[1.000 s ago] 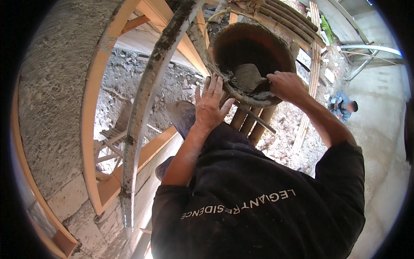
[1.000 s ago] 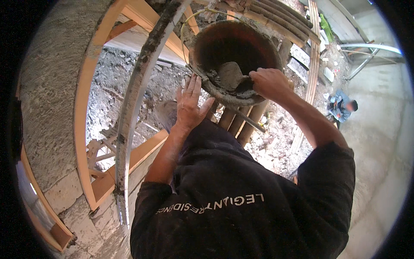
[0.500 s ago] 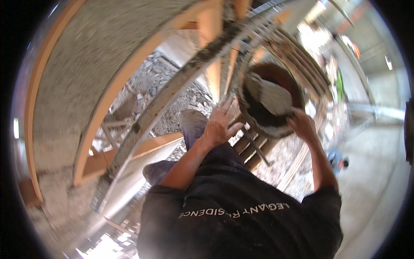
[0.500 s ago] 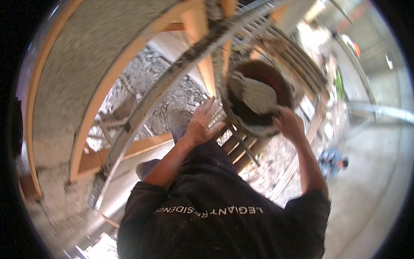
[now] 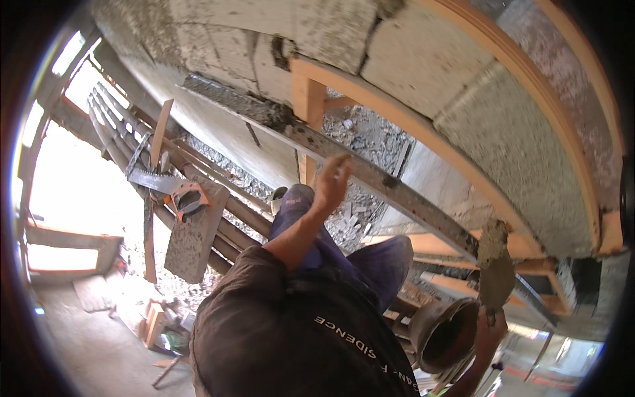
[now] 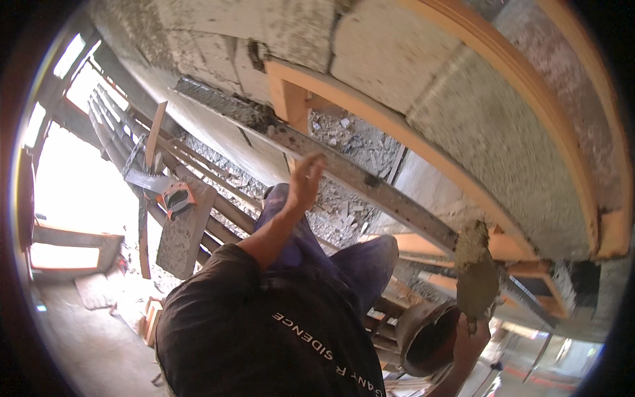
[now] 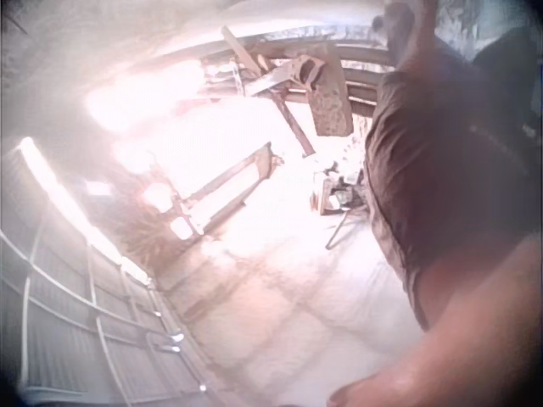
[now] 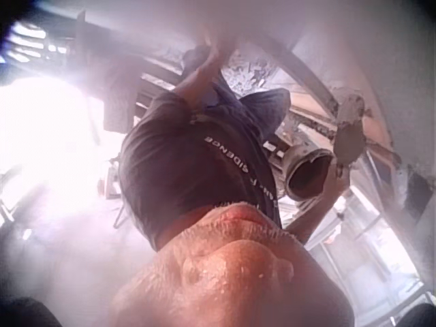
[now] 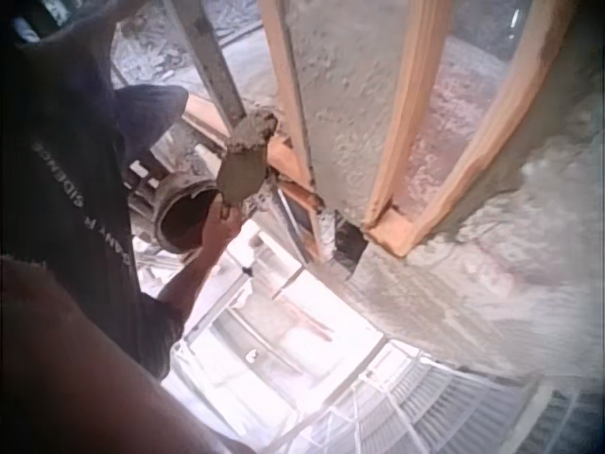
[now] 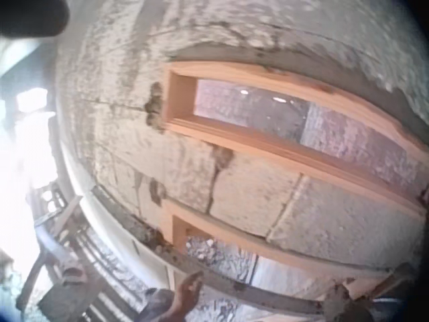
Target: The person applies grout to the gaps between tiles on a curved ceiling using a trowel. They scoop grout from a bucket, spread it into the joints, and smooth the surface repeatedly.
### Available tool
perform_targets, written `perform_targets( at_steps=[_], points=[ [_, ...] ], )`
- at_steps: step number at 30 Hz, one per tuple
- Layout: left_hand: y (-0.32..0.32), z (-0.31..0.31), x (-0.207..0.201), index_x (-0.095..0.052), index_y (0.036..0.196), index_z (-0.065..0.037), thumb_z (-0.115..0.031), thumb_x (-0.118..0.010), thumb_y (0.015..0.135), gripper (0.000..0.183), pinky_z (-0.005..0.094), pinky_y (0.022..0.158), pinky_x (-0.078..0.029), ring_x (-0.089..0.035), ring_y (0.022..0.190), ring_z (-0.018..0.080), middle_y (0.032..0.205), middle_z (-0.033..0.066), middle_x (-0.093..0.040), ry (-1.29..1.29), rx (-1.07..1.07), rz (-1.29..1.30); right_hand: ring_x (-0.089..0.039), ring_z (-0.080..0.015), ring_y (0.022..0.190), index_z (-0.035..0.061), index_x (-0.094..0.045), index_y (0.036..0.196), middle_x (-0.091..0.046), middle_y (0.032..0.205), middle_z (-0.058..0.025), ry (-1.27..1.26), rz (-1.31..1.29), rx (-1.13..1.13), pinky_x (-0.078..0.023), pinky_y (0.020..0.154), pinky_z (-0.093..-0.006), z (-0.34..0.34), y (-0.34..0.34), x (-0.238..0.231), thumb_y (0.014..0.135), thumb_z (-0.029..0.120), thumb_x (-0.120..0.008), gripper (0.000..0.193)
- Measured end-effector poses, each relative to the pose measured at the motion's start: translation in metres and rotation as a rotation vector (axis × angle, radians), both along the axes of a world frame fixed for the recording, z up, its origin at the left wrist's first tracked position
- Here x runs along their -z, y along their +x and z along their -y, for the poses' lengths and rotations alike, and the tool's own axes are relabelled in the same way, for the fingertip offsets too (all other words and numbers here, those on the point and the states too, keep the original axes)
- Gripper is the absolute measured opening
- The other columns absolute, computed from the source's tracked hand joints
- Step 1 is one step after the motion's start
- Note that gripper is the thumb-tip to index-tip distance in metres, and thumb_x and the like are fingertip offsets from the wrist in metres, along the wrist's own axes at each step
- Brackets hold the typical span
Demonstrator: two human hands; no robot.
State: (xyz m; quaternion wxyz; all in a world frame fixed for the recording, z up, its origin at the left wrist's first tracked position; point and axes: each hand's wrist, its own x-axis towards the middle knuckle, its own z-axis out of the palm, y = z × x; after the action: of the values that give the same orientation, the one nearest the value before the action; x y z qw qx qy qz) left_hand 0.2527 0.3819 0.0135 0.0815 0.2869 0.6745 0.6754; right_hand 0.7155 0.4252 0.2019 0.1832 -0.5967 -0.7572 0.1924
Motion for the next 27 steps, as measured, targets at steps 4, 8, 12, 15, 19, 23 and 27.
perform_targets(
  at_steps=[4, 8, 12, 15, 19, 23, 27],
  points=[
    [-0.108, 0.01, -0.012, -0.053, 0.124, 0.001, -0.036, -0.042, 0.099, 0.046, 0.0339, 0.1, -0.038, -0.05, 0.118, 0.0241, 0.124, 0.0141, -0.056, 0.259, -0.208, 0.272, -0.056, -0.0248, 0.066, -0.0024, -0.059, 0.086, -0.059, 0.073, -0.0148, 0.14, 0.045, -0.3, -0.045, 0.065, -0.0375, -0.025, -0.142, -0.035, 0.08, 0.014, -0.066, 0.019],
    [-0.196, 0.001, -0.047, -0.044, 0.134, 0.003, -0.054, -0.028, 0.098, 0.069, 0.0375, 0.109, -0.026, -0.042, 0.128, 0.0269, 0.136, 0.0177, -0.046, 0.569, -0.304, 0.392, -0.057, -0.0308, 0.067, -0.0035, -0.058, 0.089, -0.058, 0.075, -0.0174, 0.193, 0.111, -0.641, -0.045, 0.064, -0.0378, -0.038, -0.273, -0.056, 0.08, 0.014, -0.067, 0.021],
    [-0.242, -0.004, -0.084, -0.031, 0.143, 0.003, -0.057, -0.019, 0.098, 0.076, 0.0383, 0.115, -0.015, -0.026, 0.14, 0.0311, 0.149, 0.0215, -0.03, 0.812, -0.301, 0.493, -0.053, -0.0321, 0.063, -0.0017, -0.058, 0.094, -0.057, 0.074, -0.0175, 0.17, 0.092, -0.862, -0.045, 0.061, -0.0377, -0.03, -0.399, -0.066, 0.081, 0.015, -0.067, 0.023],
    [-0.255, -0.007, -0.106, -0.019, 0.147, 0.002, -0.065, -0.017, 0.094, 0.085, 0.0369, 0.117, -0.007, -0.015, 0.144, 0.0285, 0.154, 0.0187, -0.016, 0.895, -0.167, 0.526, -0.053, -0.0247, 0.062, -0.002, -0.058, 0.093, -0.057, 0.07, -0.0152, 0.161, 0.111, -0.931, -0.045, 0.06, -0.0361, -0.02, -0.47, -0.07, 0.083, 0.02, -0.067, 0.026],
    [-0.269, -0.013, -0.114, -0.019, 0.146, 0.004, -0.067, -0.017, 0.093, 0.089, 0.0342, 0.117, -0.006, -0.014, 0.144, 0.0247, 0.154, 0.0184, -0.016, 1.052, -0.134, 0.627, -0.054, -0.0165, 0.06, -0.0022, -0.059, 0.09, -0.057, 0.067, -0.0115, -0.014, 0.24, -0.839, -0.045, 0.058, -0.0333, -0.007, -0.542, -0.077, 0.084, 0.025, -0.065, 0.029],
    [-0.273, -0.018, -0.121, -0.024, 0.144, 0.005, -0.063, -0.021, 0.095, 0.084, 0.0323, 0.117, -0.01, -0.021, 0.142, 0.0231, 0.152, 0.017, -0.024, 1.149, -0.135, 0.733, -0.056, -0.0146, 0.058, -0.0029, -0.059, 0.087, -0.058, 0.067, -0.0107, -0.117, 0.336, -0.772, -0.045, 0.056, -0.0306, 0.001, -0.583, -0.091, 0.085, 0.029, -0.062, 0.032],
    [-0.275, -0.022, -0.119, -0.024, 0.145, 0.004, -0.06, -0.022, 0.096, 0.081, 0.0321, 0.116, -0.012, -0.021, 0.142, 0.0235, 0.153, 0.0148, -0.024, 1.107, -0.159, 0.77, -0.057, -0.0155, 0.058, -0.0034, -0.058, 0.086, -0.06, 0.069, -0.0123, -0.075, 0.466, -0.671, -0.046, 0.056, -0.0319, 0.012, -0.601, -0.112, 0.086, 0.036, -0.057, 0.039]
  ],
)
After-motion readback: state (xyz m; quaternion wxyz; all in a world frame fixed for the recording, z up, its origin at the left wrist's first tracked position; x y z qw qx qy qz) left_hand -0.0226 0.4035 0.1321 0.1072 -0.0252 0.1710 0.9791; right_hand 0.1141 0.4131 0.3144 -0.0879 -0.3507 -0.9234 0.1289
